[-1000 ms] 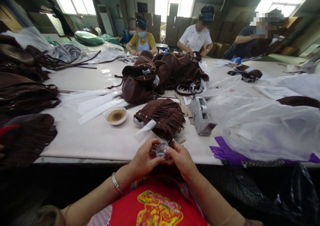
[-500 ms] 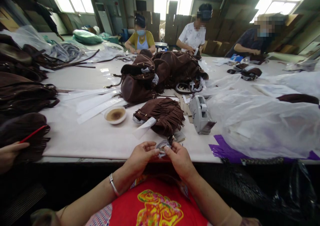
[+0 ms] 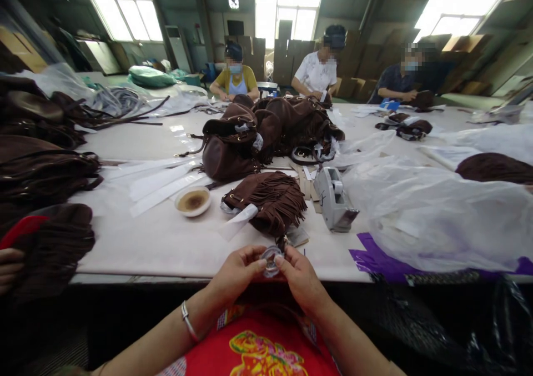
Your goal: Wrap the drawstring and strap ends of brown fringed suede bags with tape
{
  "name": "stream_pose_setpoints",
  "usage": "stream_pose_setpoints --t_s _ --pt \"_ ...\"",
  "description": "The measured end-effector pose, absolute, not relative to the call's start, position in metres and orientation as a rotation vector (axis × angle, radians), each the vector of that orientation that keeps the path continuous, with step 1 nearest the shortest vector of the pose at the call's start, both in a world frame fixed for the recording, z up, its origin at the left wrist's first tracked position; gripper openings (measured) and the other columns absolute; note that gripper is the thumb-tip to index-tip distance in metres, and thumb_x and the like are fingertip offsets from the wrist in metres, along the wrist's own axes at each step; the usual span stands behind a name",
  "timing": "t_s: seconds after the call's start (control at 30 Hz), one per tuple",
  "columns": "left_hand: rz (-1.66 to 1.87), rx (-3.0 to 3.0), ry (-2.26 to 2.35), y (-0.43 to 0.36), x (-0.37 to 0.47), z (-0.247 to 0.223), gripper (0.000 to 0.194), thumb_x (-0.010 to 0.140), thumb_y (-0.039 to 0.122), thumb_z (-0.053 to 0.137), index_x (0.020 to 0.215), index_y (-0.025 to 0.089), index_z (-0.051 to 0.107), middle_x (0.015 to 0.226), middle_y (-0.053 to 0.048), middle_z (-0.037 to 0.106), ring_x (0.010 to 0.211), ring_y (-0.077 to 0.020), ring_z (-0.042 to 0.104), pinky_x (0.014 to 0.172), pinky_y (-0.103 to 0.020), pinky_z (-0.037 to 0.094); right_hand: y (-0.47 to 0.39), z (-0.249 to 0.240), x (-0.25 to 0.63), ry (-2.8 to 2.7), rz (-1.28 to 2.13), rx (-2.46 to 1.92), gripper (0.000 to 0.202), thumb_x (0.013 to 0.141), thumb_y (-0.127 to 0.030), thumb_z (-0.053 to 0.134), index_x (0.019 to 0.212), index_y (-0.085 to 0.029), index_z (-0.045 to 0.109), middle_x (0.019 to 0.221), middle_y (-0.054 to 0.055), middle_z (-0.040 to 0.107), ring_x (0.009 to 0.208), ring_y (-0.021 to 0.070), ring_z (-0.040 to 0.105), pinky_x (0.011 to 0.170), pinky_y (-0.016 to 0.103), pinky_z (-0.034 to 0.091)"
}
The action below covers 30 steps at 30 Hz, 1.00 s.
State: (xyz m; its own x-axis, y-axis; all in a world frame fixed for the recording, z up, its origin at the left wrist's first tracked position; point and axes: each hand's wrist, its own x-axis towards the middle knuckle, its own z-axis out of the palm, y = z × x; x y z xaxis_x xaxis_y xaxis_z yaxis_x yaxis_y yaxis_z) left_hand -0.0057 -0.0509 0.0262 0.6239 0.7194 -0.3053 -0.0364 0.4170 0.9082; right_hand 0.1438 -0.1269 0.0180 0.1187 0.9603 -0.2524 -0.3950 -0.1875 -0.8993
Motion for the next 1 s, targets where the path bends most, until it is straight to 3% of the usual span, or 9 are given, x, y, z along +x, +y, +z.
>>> stream_pose_setpoints --t_s 0.2,0.4,0.63,0.73,0.83,0.93,1.0 --pt "0.492 1.242 0.849 -0.049 -0.005 0.027 0.037 0.067 0.018 0.070 0.104 0.012 0.069 0.088 -0.006 0.072 0.079 -0.0191 0.066 0.070 -0.028 0.053 -0.124 0.023 0.144 -0.767 1.408 -1.187 0.038 0.082 -0.048 0.069 0.108 -0.020 0.064 0.101 0.006 0.072 0.087 0.0237 0.068 0.080 0.039 0.055" --pt "0.540 1.173 0.949 -0.053 0.000 0.027 0.072 0.061 0.020 0.076 0.129 0.008 0.055 0.094 -0.006 0.070 0.083 -0.0201 0.066 0.071 -0.028 0.054 -0.124 0.019 0.149 -0.789 1.369 -1.272 0.042 0.082 -0.051 0.067 0.109 -0.020 0.065 0.102 0.007 0.073 0.088 0.0252 0.068 0.082 0.039 0.054" --pt "0.536 1.460 0.916 -0.041 -0.003 0.025 0.048 0.069 0.020 0.073 0.116 0.012 0.066 0.084 -0.003 0.071 0.074 -0.0166 0.064 0.068 -0.026 0.052 -0.113 0.020 0.158 -1.117 1.124 -1.479 0.037 0.087 -0.049 0.056 0.103 -0.018 0.065 0.098 0.007 0.072 0.090 0.0247 0.064 0.081 0.035 0.051" --pt "0.667 1.859 0.850 -0.017 -0.012 0.021 0.036 0.079 0.026 0.069 0.113 0.015 0.067 0.091 -0.006 0.070 0.080 -0.0181 0.064 0.078 -0.031 0.054 -0.090 0.027 0.180 -1.353 0.833 -1.631 0.035 0.090 -0.047 0.049 0.102 -0.017 0.064 0.092 0.007 0.070 0.086 0.0230 0.063 0.077 0.032 0.049" --pt "0.887 2.233 0.896 0.019 -0.021 0.019 0.032 0.085 0.021 0.059 0.116 0.014 0.063 0.111 -0.013 0.064 0.097 -0.0216 0.062 0.091 -0.038 0.052 -0.055 0.033 0.211 -1.528 0.455 -1.926 0.032 0.091 -0.042 0.043 0.099 -0.017 0.062 0.089 0.008 0.069 0.084 0.0223 0.063 0.076 0.031 0.047" --pt "0.952 2.429 0.969 0.048 -0.021 0.025 0.035 0.085 0.014 0.054 0.120 0.011 0.058 0.123 -0.017 0.057 0.113 -0.0249 0.056 0.102 -0.040 0.048 -0.023 0.039 0.236 -1.568 0.192 -2.366 0.030 0.093 -0.034 0.041 0.101 -0.015 0.063 0.096 0.014 0.070 0.089 0.0242 0.065 0.077 0.033 0.047" --pt "0.921 2.514 0.971 0.057 -0.014 0.031 0.033 0.087 0.015 0.051 0.119 0.013 0.058 0.121 -0.015 0.057 0.113 -0.0245 0.056 0.102 -0.039 0.048 -0.010 0.042 0.245 -1.559 0.148 -2.532 0.031 0.092 -0.030 0.041 0.099 -0.013 0.066 0.094 0.019 0.071 0.087 0.0263 0.068 0.074 0.036 0.048"
